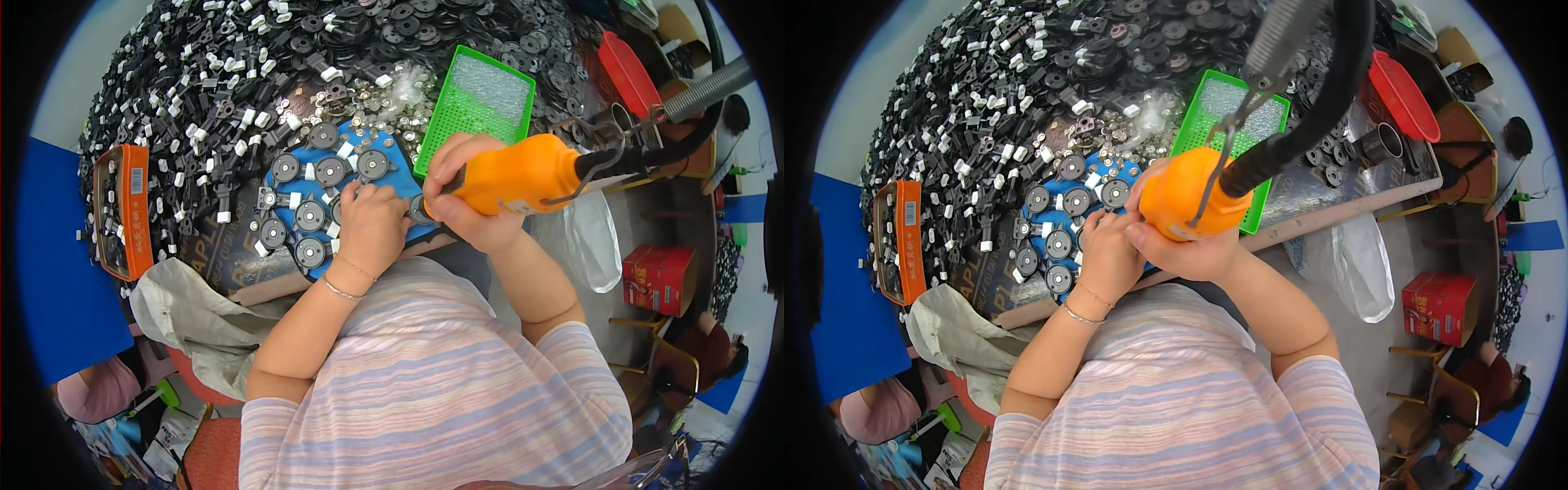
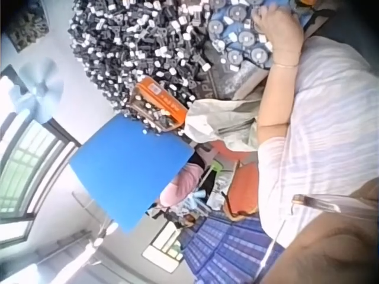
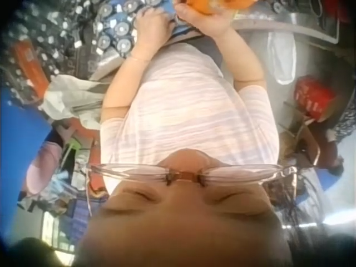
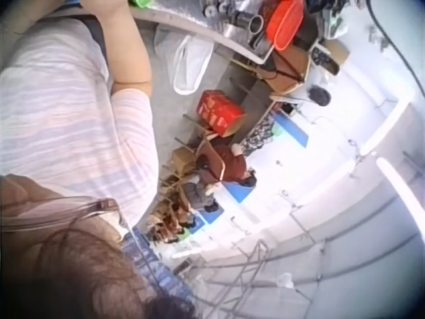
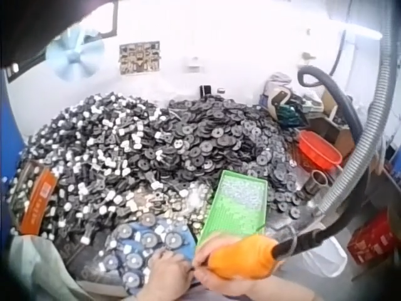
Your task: Assembling small mechanical or electronic parts onto a fixture using an electric screwdriver at a factory workbench.
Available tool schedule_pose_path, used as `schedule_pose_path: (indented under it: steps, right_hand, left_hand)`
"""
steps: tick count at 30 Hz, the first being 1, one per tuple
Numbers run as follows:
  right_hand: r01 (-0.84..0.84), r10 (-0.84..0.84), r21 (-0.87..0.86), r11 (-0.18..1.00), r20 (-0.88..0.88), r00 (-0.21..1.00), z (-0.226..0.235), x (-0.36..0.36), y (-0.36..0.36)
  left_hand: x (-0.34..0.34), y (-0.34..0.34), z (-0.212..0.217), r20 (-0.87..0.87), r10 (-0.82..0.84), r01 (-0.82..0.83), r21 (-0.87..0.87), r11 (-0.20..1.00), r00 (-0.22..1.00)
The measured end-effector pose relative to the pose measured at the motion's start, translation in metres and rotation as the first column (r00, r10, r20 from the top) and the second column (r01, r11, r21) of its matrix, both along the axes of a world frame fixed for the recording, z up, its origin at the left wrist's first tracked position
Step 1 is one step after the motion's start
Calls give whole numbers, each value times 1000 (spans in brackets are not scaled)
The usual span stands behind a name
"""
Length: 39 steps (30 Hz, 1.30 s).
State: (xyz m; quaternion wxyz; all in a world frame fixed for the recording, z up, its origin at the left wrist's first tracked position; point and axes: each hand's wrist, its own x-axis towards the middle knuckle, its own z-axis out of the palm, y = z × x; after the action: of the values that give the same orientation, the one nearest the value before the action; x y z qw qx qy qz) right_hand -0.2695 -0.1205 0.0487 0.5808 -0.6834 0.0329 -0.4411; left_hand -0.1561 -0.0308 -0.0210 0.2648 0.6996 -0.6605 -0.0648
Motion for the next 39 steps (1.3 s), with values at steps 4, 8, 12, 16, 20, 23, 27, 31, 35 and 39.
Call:
schedule_pose_path:
  steps: [4, 8, 12, 16, 20, 23, 27, 31, 35, 39]
  right_hand:
    - [-67, 64, -35, 997, -72, 995, -1, 2, -1]
    - [-94, 93, -12, 995, -62, 994, -7, 2, -3]
    - [-128, 128, -25, 991, 17, 992, -8, 5, -9]
    - [-191, 184, 96, 977, 76, 980, 9, -8, -23]
    - [-66, 36, 179, 982, 166, 986, 32, -41, -35]
    - [194, -199, 140, 971, 22, 980, 8, -60, -44]
    - [278, -286, 126, 952, 43, 957, -7, -68, -46]
    - [295, -309, 179, 939, 57, 949, -14, -67, -50]
    - [280, -295, 164, 946, 73, 953, -19, -65, -53]
    - [259, -278, 188, 948, 86, 957, -18, -65, -54]
  left_hand:
    - [2, 0, -1, -20, -12, 12, 26, 1000, 1000]
    - [1, -2, -2, -32, -21, 22, 31, 999, 999]
    - [0, -4, -2, -45, -43, 44, 29, 999, 998]
    - [1, -3, 2, -26, -66, 68, 84, 994, 997]
    - [1, -1, 3, -40, -45, 49, 92, 995, 998]
    - [1, -2, 4, -35, -49, 52, 100, 994, 998]
    - [0, -2, 6, -24, -53, 55, 98, 994, 998]
    - [0, -1, 6, -19, -50, 52, 104, 993, 999]
    - [-1, -1, 6, -26, -44, 46, 95, 994, 999]
    - [-1, -1, 6, -25, -46, 49, 101, 994, 999]
